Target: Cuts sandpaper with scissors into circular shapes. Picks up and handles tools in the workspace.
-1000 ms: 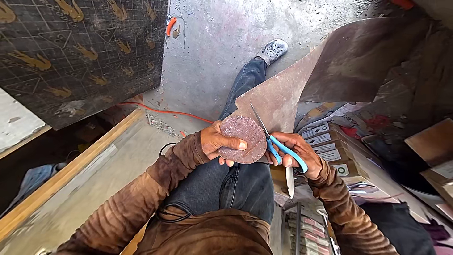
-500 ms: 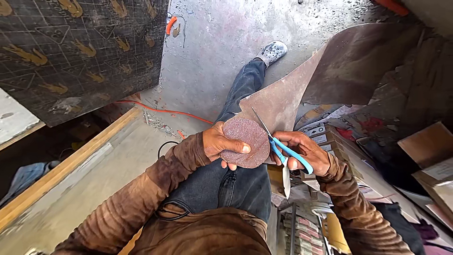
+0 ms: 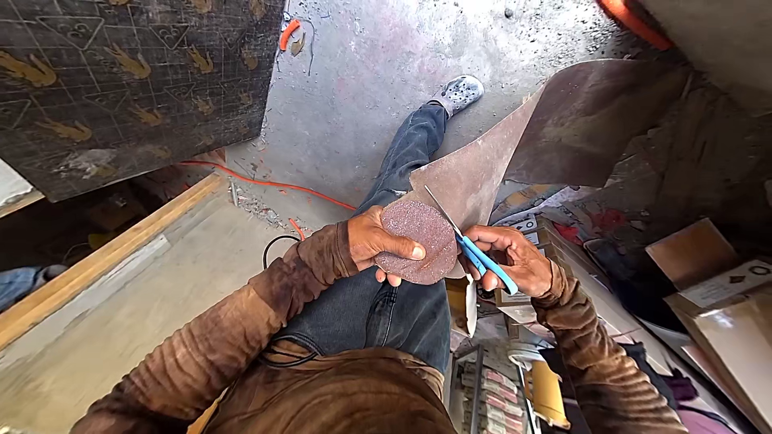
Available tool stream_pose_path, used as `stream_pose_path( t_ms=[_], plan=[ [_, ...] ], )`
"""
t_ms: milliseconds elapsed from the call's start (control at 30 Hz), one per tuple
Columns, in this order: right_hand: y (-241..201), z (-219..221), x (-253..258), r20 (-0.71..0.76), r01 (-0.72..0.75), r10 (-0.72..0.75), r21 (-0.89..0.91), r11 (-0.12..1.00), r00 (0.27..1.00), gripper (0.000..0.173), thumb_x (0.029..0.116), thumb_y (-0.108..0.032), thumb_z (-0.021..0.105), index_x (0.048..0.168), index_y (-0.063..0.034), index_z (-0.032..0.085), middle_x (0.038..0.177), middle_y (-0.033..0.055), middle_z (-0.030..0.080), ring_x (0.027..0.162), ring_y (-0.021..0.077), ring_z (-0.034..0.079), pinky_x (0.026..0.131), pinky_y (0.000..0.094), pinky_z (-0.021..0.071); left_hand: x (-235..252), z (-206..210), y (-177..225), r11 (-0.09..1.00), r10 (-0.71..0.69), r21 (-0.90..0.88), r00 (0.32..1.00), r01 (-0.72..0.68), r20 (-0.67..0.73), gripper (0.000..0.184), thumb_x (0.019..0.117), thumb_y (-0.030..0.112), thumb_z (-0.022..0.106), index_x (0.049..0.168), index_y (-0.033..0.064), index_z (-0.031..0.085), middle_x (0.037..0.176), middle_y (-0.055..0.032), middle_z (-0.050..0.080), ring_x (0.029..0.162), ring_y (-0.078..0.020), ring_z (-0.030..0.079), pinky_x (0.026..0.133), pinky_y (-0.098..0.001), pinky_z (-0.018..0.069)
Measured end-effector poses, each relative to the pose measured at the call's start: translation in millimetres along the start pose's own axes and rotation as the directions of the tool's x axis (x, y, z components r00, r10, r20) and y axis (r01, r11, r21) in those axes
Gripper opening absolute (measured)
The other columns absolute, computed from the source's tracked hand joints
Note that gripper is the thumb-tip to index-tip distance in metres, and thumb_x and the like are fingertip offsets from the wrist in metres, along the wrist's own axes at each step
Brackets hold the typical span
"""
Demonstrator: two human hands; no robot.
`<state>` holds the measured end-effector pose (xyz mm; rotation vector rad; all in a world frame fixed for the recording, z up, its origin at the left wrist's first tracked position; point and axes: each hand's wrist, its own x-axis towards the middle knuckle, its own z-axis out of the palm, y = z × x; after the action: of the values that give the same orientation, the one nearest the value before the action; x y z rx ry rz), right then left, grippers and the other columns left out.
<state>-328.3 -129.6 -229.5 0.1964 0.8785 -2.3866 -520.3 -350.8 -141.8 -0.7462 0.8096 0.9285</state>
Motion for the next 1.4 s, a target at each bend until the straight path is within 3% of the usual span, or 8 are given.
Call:
stream_pose_path(
  t_ms=[67,267,433,667,767,900,1233,1400],
  plan=[
    [-7.4,-2.6,4.3,0.046,0.016,-0.015,-0.028,0.999,0.999,0.063,0.0872,-0.065,0.070,0.110,-0.0068,0.065,0.078,-0.0047,0.068,0.067,-0.0003,0.061,0.057,0.0155,0.0472,-3.0,4.6,-0.8,1.000,-0.009,0.010,1.000,0.008,0.018,0.024,0.0900,-0.001,0.071,0.111,0.0081,0.064,0.084,-0.0108,0.077,0.055,-0.0162,0.071,0.043,-0.0253,0.0573],
    [-8.6,-7.7,5.9,0.065,0.010,-0.011,0.012,1.000,0.998,0.065,0.0877,-0.067,0.068,0.110,-0.0059,0.067,0.079,-0.0039,0.069,0.069,0.0003,0.062,0.059,0.0162,0.0482,-7.4,8.2,-1.6,1.000,0.020,0.011,1.000,-0.020,0.018,0.025,0.0901,-0.001,0.071,0.112,0.0083,0.064,0.087,-0.0103,0.077,0.056,-0.0159,0.072,0.044,-0.0256,0.0578],
    [-0.2,-6.0,1.7,0.038,0.035,-0.039,0.104,0.994,0.999,0.058,0.0900,-0.061,0.070,0.113,-0.0072,0.068,0.079,-0.0048,0.069,0.070,0.0015,0.065,0.062,0.0178,0.0527,-4.8,5.5,-6.3,0.999,0.027,-0.022,0.997,-0.025,0.069,0.024,0.0911,0.000,0.070,0.112,0.0100,0.065,0.086,-0.0093,0.077,0.056,-0.0148,0.071,0.044,-0.0249,0.0576],
    [7.1,9.1,-3.9,-0.086,0.065,-0.058,0.076,0.995,0.995,0.050,0.0901,-0.046,0.078,0.116,-0.0040,0.068,0.075,-0.0059,0.066,0.064,-0.0005,0.059,0.057,0.0165,0.0493,-5.3,2.1,-9.4,0.998,0.031,-0.048,0.997,-0.027,0.074,0.022,0.0925,0.000,0.069,0.112,0.0101,0.065,0.086,-0.0095,0.077,0.056,-0.0139,0.071,0.044,-0.0238,0.0571],
    [-3.9,5.9,-0.6,-0.043,0.023,-0.022,0.022,0.999,0.999,0.059,0.0864,-0.053,0.079,0.118,-0.0045,0.066,0.078,-0.0036,0.069,0.067,0.0015,0.062,0.059,0.0172,0.0505,-7.3,5.0,-6.7,1.000,0.020,-0.019,0.997,-0.019,0.068,0.025,0.0907,-0.001,0.070,0.113,0.0097,0.064,0.085,-0.0104,0.077,0.055,-0.0156,0.071,0.043,-0.0251,0.0573],
    [-20.1,0.5,6.0,0.019,-0.007,0.008,-0.061,0.998,1.000,0.065,0.0875,-0.065,0.070,0.114,-0.0056,0.065,0.081,-0.0077,0.068,0.068,-0.0029,0.060,0.059,0.0139,0.0477,-8.7,10.3,-4.0,1.000,0.016,0.010,0.996,-0.017,0.085,0.024,0.0911,0.001,0.071,0.112,0.0101,0.064,0.085,-0.0095,0.077,0.055,-0.0154,0.071,0.043,-0.0254,0.0577],
    [-11.2,-3.0,-1.9,-0.016,-0.001,0.002,0.040,0.999,1.000,0.051,0.0884,-0.048,0.079,0.115,-0.0053,0.068,0.074,-0.0082,0.064,0.063,-0.0020,0.057,0.055,0.0145,0.0472,-7.7,6.2,-5.1,1.000,-0.003,0.022,0.994,0.001,0.109,0.023,0.0911,0.002,0.071,0.111,0.0105,0.064,0.084,-0.0086,0.077,0.054,-0.0145,0.071,0.042,-0.0249,0.0571],
    [-28.6,-11.7,1.4,0.070,-0.092,0.094,-0.040,0.995,0.993,0.062,0.0848,-0.057,0.078,0.118,-0.0064,0.066,0.078,-0.0059,0.066,0.066,0.0010,0.060,0.058,0.0168,0.0492,-8.8,6.5,1.7,0.995,-0.050,0.089,0.991,0.040,0.125,0.023,0.0913,0.002,0.072,0.111,0.0092,0.063,0.083,-0.0095,0.076,0.055,-0.0153,0.071,0.042,-0.0251,0.0572]
  ],
)
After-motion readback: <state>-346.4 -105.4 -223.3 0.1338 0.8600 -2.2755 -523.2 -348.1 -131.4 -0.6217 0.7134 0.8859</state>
